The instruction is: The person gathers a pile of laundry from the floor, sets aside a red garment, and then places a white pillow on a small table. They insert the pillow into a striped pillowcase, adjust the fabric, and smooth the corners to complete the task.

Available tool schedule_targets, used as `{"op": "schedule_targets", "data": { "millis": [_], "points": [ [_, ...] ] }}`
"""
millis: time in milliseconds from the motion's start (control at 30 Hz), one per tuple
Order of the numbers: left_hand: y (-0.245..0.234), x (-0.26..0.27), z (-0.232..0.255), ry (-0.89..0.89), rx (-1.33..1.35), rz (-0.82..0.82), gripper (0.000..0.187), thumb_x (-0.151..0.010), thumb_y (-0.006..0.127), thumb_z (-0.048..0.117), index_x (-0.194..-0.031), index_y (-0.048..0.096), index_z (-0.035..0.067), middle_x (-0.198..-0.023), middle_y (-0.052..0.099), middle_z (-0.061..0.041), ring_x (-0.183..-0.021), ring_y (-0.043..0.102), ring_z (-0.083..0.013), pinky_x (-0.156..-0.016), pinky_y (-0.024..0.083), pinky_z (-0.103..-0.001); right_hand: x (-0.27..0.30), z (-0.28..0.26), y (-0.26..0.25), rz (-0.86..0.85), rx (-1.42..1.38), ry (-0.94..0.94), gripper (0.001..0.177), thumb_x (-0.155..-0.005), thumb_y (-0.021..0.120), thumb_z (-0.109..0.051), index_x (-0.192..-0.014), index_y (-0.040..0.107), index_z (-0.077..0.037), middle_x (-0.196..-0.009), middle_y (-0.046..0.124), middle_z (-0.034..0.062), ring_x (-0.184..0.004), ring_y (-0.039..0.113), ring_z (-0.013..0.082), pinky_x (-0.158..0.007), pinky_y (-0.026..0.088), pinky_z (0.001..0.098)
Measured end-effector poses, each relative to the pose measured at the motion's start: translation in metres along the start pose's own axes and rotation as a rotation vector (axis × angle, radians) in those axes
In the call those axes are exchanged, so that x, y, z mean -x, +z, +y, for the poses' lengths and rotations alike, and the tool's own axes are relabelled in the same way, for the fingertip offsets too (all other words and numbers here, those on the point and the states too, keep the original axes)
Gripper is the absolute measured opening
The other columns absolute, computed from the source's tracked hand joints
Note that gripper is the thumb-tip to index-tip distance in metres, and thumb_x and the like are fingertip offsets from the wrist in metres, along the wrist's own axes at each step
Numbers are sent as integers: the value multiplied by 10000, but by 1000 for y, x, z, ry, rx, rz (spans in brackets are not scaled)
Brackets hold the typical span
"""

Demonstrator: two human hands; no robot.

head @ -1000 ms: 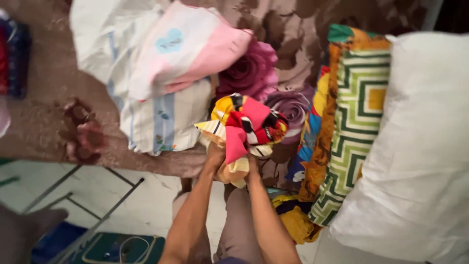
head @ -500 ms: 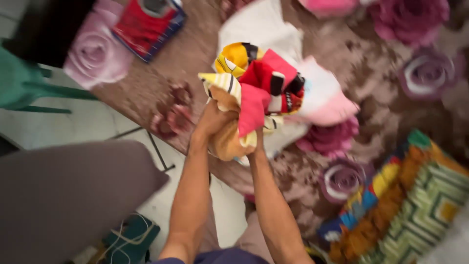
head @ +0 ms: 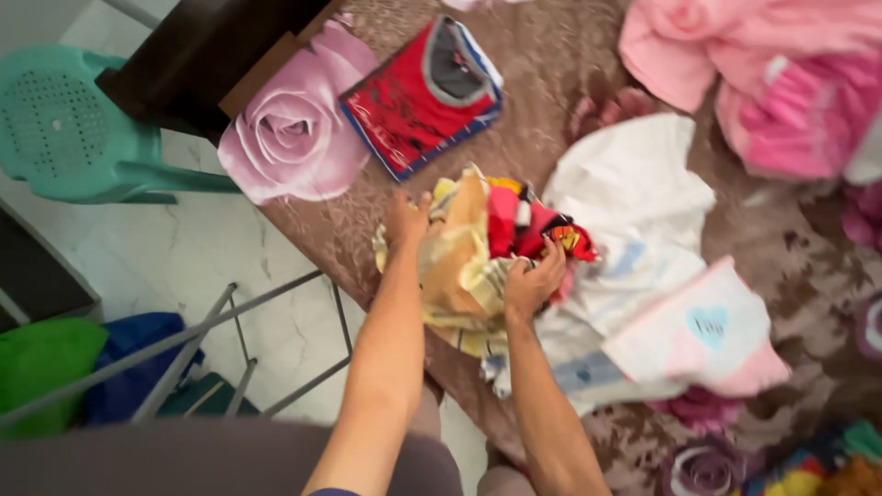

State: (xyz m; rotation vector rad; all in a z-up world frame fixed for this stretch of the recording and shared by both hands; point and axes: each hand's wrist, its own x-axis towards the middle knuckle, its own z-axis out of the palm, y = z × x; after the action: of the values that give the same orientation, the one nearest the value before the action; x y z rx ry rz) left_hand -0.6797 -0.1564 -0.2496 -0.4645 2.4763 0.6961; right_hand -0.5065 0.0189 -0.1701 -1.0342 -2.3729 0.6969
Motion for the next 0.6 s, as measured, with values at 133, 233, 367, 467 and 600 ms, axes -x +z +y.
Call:
{"op": "schedule_targets", "data": {
  "millis": [133,233,367,467,600],
  "points": [
    [-9,-100,-34,52,434,185,1053,-806,797,636,-1521,369,-7,-1500,471,-292,-1400,458,-420,-1148,384,-492,-37,-16,86,-300,-419,30,506,-922,639,-128,-1406,536,-23,-1384,601,178,-1289,565,366,-1136,441,485],
    [-14,-138,-35,-65,740,117,1181,-748,900,572,-1546,272,-30,-1533,401,-288,-1425,406,-392,-1155,350,-467,-78,-11,180,-582,-1083,666,693,-1001,754,-306,-1527,403,-21,-1291,537,155,-1214,510,321,-1167,412,511],
    [-27,-138,-4,-127,864,36,1182,-678,914,545,-1535,308,2,-1471,506,-232,-1357,501,-343,-1119,400,-437,-105,4,254,-756,-1180,993,991,-885,783,-507,-1600,260,-63,-1583,386,177,-1475,352,335,-1224,294,532],
    [-40,-133,22,-153,953,27,1065,-626,895,528,-1456,457,24,-1366,632,-186,-1242,618,-301,-1050,479,-426,-111,0,280,-842,-1091,1017,1078,-799,709,-643,-1608,215,-129,-1652,256,149,-1518,233,300,-1198,233,562],
    [-49,-135,29,-136,1025,-7,889,-669,919,422,-1373,548,26,-1280,695,-163,-1133,684,-264,-979,534,-404,-116,-22,290,-812,-1151,1082,1088,-823,705,-680,-1612,281,-62,-1661,297,177,-1521,304,356,-1206,293,587]
  ]
}}
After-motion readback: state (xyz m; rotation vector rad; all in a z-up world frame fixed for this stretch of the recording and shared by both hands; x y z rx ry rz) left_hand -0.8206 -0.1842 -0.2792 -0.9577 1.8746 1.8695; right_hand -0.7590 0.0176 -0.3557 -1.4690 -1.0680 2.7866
